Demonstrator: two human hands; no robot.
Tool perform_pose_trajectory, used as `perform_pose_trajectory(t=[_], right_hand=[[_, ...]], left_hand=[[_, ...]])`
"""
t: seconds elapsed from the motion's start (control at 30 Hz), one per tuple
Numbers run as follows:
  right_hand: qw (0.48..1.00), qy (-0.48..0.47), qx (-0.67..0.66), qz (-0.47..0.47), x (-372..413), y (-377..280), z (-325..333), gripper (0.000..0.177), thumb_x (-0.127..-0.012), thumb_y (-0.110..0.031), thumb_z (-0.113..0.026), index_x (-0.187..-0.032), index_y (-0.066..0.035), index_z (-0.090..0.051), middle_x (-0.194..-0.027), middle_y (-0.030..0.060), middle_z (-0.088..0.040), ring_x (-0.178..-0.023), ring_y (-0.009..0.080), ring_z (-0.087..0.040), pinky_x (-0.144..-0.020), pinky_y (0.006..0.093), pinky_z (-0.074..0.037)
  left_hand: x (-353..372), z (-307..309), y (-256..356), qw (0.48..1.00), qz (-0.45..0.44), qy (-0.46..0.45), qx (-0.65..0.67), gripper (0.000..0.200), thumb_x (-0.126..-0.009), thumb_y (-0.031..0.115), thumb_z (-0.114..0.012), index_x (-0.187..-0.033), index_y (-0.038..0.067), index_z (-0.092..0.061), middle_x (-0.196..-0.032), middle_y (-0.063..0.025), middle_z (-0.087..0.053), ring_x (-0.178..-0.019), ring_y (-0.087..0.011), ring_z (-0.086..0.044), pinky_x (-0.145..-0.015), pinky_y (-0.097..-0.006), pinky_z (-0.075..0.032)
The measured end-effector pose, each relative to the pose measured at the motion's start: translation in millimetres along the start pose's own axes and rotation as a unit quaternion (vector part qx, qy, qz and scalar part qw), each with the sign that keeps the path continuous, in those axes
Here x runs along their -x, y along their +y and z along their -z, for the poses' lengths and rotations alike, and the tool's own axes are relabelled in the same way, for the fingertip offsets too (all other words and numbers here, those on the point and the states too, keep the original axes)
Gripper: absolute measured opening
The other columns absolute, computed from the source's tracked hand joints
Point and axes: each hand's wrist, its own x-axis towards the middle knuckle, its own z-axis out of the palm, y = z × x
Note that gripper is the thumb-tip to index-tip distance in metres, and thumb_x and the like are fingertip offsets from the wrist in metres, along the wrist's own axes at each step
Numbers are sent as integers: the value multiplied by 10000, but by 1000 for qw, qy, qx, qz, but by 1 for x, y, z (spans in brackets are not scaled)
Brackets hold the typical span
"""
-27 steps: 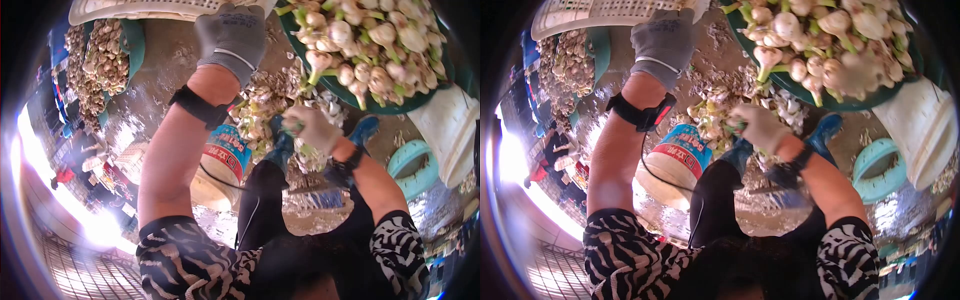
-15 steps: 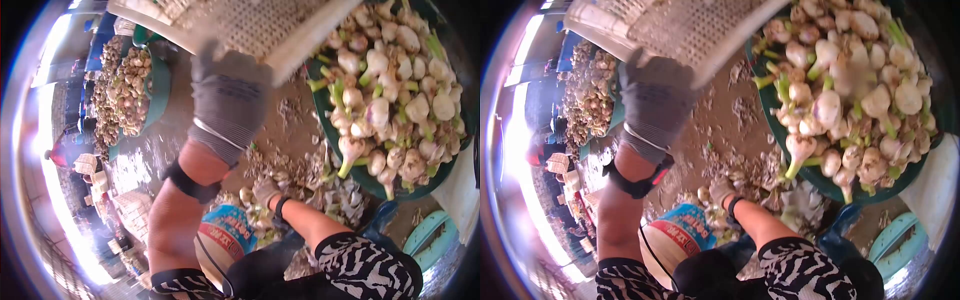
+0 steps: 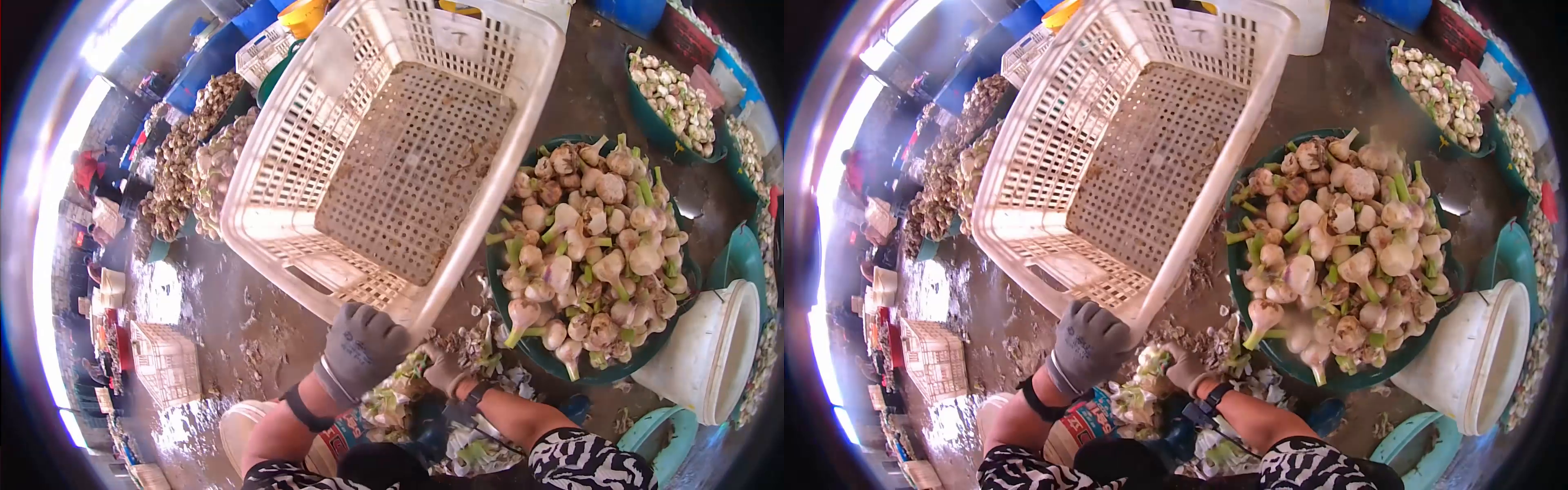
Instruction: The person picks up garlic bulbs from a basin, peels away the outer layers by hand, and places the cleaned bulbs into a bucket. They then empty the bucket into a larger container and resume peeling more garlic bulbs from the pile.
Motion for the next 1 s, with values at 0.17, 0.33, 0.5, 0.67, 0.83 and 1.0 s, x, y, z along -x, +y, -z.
perform_pose_trajectory(t=[0.17,0.33,0.5,0.67,0.83,1.0], right_hand=[[991,40,-85,-95,26,-10,57,351,-690,22,-518,-1029,-53,-569,-944,103,-599,-877,174,-559,-715,317,-477],[976,114,-184,-34,67,-38,105,333,-713,80,-435,-995,-27,-577,-893,32,-576,-877,136,-519,-774,281,-449],[896,204,-383,-97,134,-58,129,167,-814,29,-436,-900,-47,-558,-794,8,-555,-712,105,-540,-636,261,-495],[869,251,-419,-81,202,-107,152,140,-873,-76,-490,-966,-62,-595,-838,42,-614,-683,135,-601,-587,272,-512],[913,248,-319,62,244,-121,182,188,-895,-94,-492,-1077,-69,-533,-901,47,-602,-736,180,-624,-644,326,-535],[812,72,-570,101,278,-143,174,202,-935,-102,-439,-1127,-63,-488,-1006,83,-592,-803,201,-627,-684,356,-536]], left_hand=[[68,-8,1,997,52,-38,51,179,-603,185,-660,-708,115,-533,-730,-62,-523,-739,-254,-527,-687,-377,-410],[119,-33,25,990,114,-83,21,160,-701,237,-647,-758,113,-565,-757,-80,-537,-796,-285,-529,-724,-404,-410],[111,-48,35,979,142,-132,70,230,-758,327,-609,-850,118,-582,-861,-113,-583,-899,-315,-547,-798,-435,-418],[82,-73,61,964,151,-217,13,283,-770,352,-595,-934,122,-587,-967,-117,-596,-968,-321,-544,-808,-438,-421],[30,35,135,978,81,-164,96,770,-704,367,-682,-1331,57,-363,-1300,-179,-437,-1187,-328,-444,-975,-395,-369],[-2,43,225,899,-28,-242,365,828,-664,353,-753,-1315,10,-374,-1250,-210,-489,-1157,-298,-482,-973,-356,-383]])
